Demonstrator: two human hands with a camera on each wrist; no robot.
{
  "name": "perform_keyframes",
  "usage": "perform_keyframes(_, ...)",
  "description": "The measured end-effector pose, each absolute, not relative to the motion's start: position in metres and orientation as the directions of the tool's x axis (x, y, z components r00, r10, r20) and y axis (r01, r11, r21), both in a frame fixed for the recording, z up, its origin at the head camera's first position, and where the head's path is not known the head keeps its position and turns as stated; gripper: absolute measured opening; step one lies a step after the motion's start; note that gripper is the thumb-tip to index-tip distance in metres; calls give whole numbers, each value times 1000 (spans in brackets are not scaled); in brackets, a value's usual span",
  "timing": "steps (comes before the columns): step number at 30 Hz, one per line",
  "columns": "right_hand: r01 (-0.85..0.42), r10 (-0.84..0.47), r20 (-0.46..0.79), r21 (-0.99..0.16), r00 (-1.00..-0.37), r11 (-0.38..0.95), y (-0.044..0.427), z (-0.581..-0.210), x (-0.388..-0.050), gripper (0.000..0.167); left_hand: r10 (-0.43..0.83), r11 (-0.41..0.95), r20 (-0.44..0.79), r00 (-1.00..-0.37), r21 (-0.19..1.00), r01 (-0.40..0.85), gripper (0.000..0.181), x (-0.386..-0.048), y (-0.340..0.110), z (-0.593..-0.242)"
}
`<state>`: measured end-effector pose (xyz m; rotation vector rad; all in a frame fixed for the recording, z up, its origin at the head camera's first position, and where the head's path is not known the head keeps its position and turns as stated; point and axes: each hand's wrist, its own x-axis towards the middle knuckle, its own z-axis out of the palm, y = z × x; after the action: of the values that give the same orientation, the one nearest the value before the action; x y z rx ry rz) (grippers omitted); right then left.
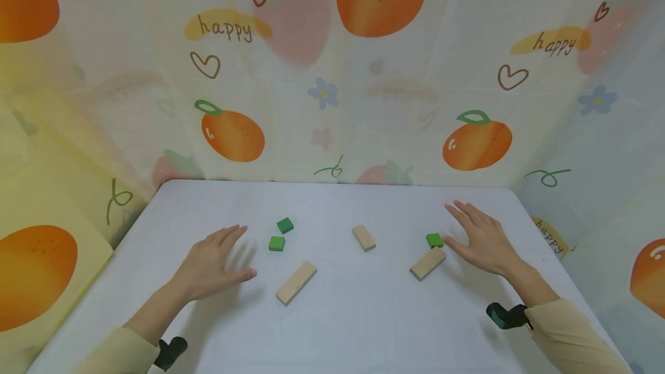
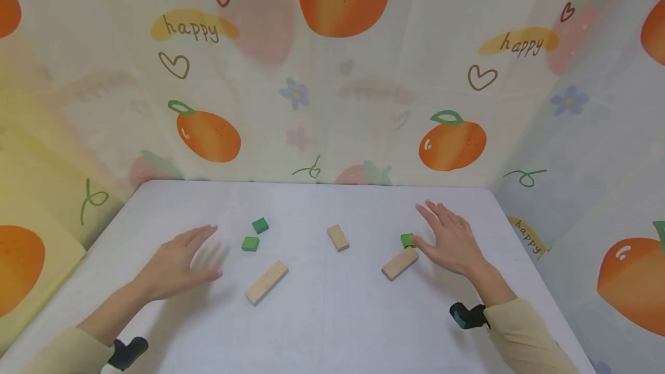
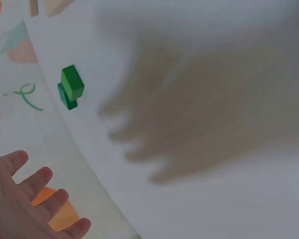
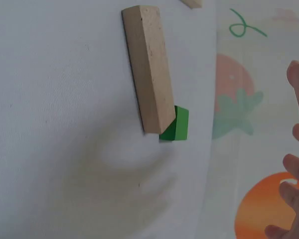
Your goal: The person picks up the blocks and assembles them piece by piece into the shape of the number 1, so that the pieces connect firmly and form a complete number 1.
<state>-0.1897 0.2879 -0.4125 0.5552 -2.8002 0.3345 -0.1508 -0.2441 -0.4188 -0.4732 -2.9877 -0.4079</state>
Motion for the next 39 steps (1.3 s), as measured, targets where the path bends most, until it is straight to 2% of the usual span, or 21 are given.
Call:
perform_keyframes(21, -443, -355, 341, -225, -870, 868, 259, -420, -203, 64, 164, 846, 30, -986, 510, 156, 85, -129, -206, -446)
perform_keyframes(32, -466, -380, 314, -276, -870, 840, 243, -429, -210, 63, 125, 845, 19, -992, 522, 117, 74, -127, -182, -456)
perform_keyframes(39, -491, -403, 304, -314, -863, 813, 232, -435, -212, 63, 142, 848, -12, -990, 518, 116, 67, -127, -173, -458)
